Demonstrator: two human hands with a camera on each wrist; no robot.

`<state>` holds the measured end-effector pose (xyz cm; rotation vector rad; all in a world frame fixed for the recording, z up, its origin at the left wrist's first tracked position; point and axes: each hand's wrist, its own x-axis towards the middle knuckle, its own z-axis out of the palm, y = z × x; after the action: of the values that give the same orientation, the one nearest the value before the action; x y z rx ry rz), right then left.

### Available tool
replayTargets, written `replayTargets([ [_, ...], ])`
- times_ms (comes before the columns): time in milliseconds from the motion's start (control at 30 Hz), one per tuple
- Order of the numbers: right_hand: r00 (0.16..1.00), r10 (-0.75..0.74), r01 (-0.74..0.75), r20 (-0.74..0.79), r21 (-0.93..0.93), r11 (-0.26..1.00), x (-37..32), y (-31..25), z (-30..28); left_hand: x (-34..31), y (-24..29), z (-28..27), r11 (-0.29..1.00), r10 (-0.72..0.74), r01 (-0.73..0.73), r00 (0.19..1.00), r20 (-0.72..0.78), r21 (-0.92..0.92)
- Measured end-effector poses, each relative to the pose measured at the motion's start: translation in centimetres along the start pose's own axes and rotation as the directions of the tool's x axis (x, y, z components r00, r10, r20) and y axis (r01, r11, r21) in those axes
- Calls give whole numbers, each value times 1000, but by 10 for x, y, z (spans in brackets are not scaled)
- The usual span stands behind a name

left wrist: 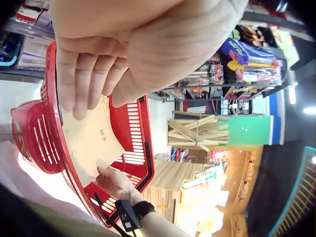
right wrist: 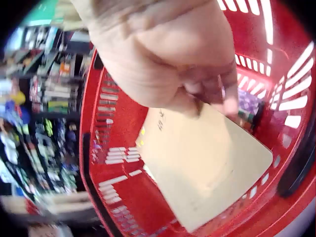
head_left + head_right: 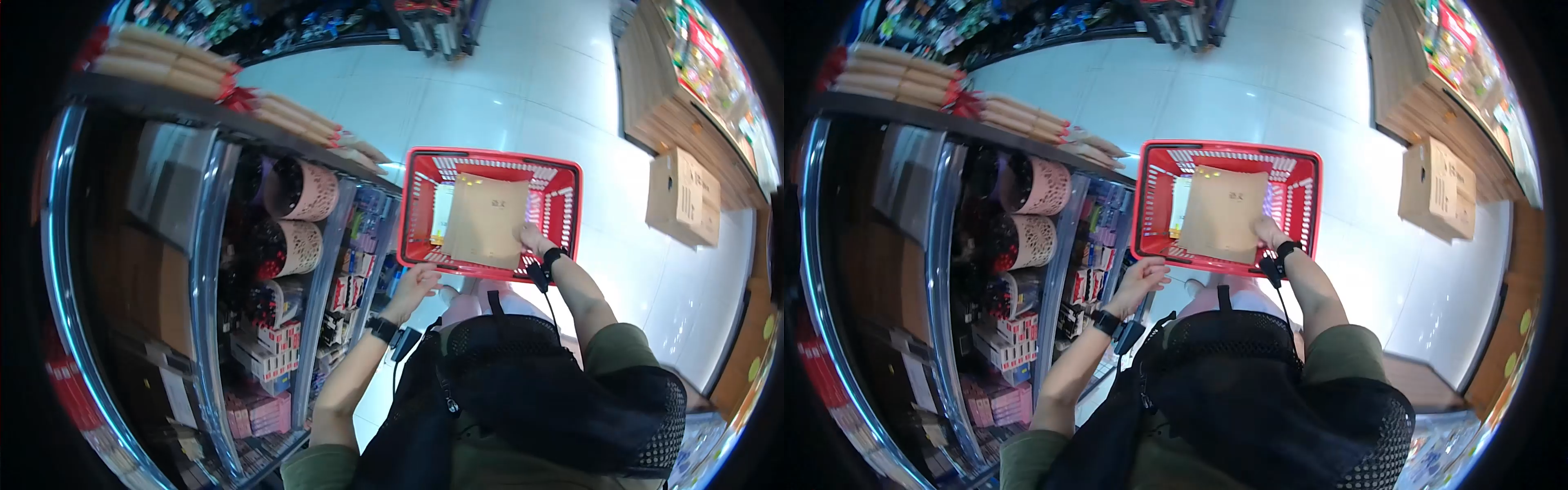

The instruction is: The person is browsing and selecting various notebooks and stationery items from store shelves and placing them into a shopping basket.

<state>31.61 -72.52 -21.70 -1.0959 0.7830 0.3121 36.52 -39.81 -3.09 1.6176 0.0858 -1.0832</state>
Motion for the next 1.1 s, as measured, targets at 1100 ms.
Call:
replayTargets([
  [1100,90,-230,751,969,-217,-624,-270,-318,642,-333,116,-148,485,868,365,-84,-490,795],
])
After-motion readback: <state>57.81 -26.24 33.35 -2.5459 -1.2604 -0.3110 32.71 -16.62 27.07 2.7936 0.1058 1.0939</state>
